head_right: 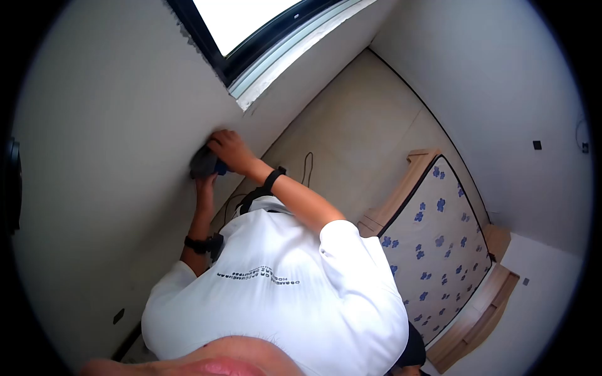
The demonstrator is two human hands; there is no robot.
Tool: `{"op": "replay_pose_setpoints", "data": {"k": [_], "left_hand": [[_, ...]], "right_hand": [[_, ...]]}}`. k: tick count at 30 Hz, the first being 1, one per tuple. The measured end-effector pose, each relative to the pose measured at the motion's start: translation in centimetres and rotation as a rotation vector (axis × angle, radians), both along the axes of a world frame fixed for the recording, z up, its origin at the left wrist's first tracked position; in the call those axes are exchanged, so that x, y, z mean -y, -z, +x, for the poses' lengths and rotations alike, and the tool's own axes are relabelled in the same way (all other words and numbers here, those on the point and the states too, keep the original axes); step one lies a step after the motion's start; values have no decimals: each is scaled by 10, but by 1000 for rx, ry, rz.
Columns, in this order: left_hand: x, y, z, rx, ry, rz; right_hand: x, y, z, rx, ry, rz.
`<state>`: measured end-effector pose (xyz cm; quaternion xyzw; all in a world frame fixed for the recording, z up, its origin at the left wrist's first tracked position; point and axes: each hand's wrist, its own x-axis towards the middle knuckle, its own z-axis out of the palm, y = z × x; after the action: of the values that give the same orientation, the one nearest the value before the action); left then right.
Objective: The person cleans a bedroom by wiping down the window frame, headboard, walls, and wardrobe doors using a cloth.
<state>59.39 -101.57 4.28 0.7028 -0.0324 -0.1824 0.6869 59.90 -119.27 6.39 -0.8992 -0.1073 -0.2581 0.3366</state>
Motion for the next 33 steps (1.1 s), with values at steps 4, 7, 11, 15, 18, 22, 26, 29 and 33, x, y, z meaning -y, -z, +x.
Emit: {"op": "replay_pose_setpoints", "data": {"k": [4, 7, 11, 15, 18, 22, 26, 29, 33], "left_hand": [[63, -30, 8, 77, 140, 246], [111, -42, 18, 250, 185, 241], [169, -40, 38, 443, 381, 216], [194, -37, 53, 522, 481, 493], [213, -63, 60, 380, 363, 546], [243, -69, 85, 785, 70, 790], [272, -36, 96, 774, -201, 1052], [278, -15, 97, 782, -286, 1161], [280, -10, 102, 731, -344, 1171]], "right_hand": [[58, 20, -7, -365, -40, 452], [101, 35, -5, -538, -189, 1455], [138, -48, -8, -561, -211, 1665], [177, -14, 39, -257, 238, 577], [201, -34, 58, -153, 259, 323], [229, -52, 79, -186, 115, 112], [269, -68, 100, -104, 113, -14], [316, -61, 122, -180, 148, -268], [371, -57, 156, -242, 196, -395]]}}
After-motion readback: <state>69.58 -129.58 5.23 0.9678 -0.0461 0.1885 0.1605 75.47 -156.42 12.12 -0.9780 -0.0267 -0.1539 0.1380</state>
